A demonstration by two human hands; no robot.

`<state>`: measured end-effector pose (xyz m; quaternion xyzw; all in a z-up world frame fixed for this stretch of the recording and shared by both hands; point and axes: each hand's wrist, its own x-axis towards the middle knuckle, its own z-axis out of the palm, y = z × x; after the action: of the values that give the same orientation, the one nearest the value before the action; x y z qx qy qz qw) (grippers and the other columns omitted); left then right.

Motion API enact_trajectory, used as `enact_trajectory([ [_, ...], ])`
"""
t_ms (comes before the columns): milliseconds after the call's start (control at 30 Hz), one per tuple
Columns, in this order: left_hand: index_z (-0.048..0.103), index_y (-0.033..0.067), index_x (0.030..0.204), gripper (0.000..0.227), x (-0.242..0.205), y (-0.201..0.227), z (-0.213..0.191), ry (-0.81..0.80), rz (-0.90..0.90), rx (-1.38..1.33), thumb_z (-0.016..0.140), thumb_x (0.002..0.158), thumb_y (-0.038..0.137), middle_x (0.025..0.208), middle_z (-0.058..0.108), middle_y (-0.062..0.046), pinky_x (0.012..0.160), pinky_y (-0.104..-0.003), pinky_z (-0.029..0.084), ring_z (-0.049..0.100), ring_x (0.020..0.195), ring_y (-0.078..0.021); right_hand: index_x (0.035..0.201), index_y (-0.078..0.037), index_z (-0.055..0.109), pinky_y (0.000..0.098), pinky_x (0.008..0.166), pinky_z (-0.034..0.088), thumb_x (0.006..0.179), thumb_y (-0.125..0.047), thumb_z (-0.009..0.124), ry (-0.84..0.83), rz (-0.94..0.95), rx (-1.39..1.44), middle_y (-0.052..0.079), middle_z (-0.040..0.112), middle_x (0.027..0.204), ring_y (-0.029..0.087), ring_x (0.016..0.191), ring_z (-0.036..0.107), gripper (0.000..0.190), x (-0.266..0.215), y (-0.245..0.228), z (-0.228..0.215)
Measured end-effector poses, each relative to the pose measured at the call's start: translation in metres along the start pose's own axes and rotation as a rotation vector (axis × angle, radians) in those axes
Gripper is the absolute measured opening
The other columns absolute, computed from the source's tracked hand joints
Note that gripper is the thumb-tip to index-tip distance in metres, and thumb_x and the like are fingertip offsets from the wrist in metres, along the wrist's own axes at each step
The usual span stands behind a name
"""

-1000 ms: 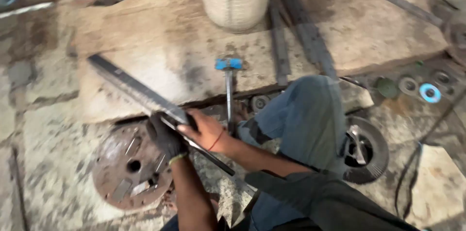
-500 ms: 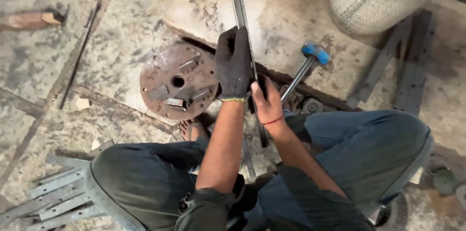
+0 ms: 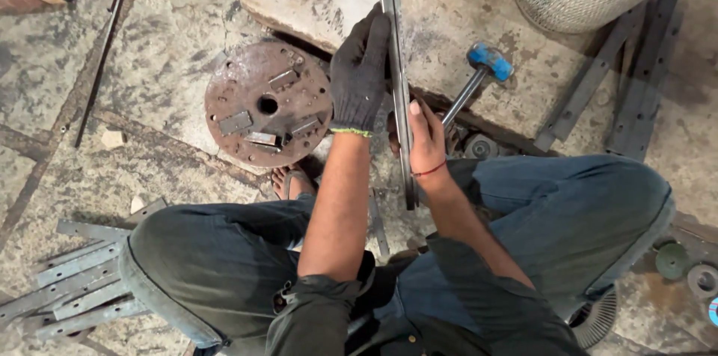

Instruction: Hammering metal strips into a circular jig to shape them.

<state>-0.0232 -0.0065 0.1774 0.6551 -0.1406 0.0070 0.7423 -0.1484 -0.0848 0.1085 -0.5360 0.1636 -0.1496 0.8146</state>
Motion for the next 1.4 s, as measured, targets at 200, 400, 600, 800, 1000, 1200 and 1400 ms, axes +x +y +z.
enact_trajectory([
  [200,0.068,0.0080,0.137,0.053,0.000,0.018,-0.001,0.028,-0.209,-0.030,0.063,0.098,0.043,0.083,0.071,0.000,0.060,-0.024,0.051,0.058,0.067,-0.0056,0.111,-0.004,0.065,0.0272,0.046,0.044,0.109,-0.045,0.051,-0.034,-0.065,-0.108,0.002,0.060,0.070,0.011,0.052,0.055,0.044,0.002,0.005,-0.002],
  [400,0.071,0.0073,0.136,0.049,0.002,-0.001,0.002,0.055,-0.201,-0.136,0.068,0.100,0.040,0.088,0.074,0.003,0.064,-0.023,0.051,0.058,0.070,-0.0045,0.113,-0.001,0.066,0.0277,0.048,0.044,0.111,-0.040,0.050,-0.042,-0.103,-0.063,0.004,0.063,0.073,0.012,0.053,0.055,0.042,0.001,0.005,-0.001],
  [600,0.071,0.0071,0.136,0.048,-0.007,0.010,0.008,0.087,-0.142,-0.139,0.069,0.101,0.039,0.105,0.077,0.000,0.083,-0.024,0.055,0.063,0.090,-0.0047,0.112,-0.003,0.067,0.0261,0.046,0.044,0.108,-0.040,0.047,0.025,-0.071,-0.164,0.003,0.063,0.070,0.011,0.051,0.057,0.042,0.000,-0.006,0.001],
  [800,0.069,0.0065,0.137,0.049,-0.008,0.022,0.008,0.078,-0.111,-0.074,0.068,0.100,0.039,0.122,0.077,-0.005,0.096,-0.025,0.054,0.068,0.105,-0.0067,0.102,-0.003,0.066,0.0272,0.046,0.044,0.107,-0.044,0.050,0.024,-0.037,-0.082,0.004,0.063,0.070,0.012,0.051,0.056,0.044,0.001,-0.003,-0.003],
  [1000,0.067,0.0038,0.139,0.049,-0.005,0.021,0.006,0.038,-0.146,-0.181,0.069,0.100,0.033,0.118,0.077,-0.007,0.093,-0.027,0.055,0.068,0.103,-0.0100,0.100,-0.001,0.066,0.0272,0.046,0.043,0.109,-0.045,0.049,-0.012,-0.098,-0.126,0.005,0.063,0.070,0.012,0.051,0.056,0.048,0.002,0.002,-0.007],
  [1200,0.069,0.0022,0.134,0.045,0.004,-0.012,0.005,0.041,-0.224,-0.322,0.070,0.099,0.030,0.115,0.076,-0.006,0.089,-0.028,0.056,0.067,0.100,-0.0110,0.111,0.000,0.064,0.0270,0.046,0.044,0.107,-0.042,0.050,-0.011,-0.080,-0.110,0.005,0.061,0.074,0.011,0.053,0.054,0.045,0.000,-0.008,0.003],
  [1400,0.071,-0.0002,0.128,0.044,0.005,-0.019,0.000,0.034,-0.203,-0.317,0.072,0.098,0.032,0.113,0.075,-0.005,0.089,-0.026,0.054,0.066,0.099,-0.0090,0.111,0.002,0.065,0.0274,0.049,0.046,0.109,-0.041,0.051,-0.034,-0.131,-0.190,0.006,0.062,0.074,0.011,0.055,0.056,0.046,0.001,-0.009,0.002],
])
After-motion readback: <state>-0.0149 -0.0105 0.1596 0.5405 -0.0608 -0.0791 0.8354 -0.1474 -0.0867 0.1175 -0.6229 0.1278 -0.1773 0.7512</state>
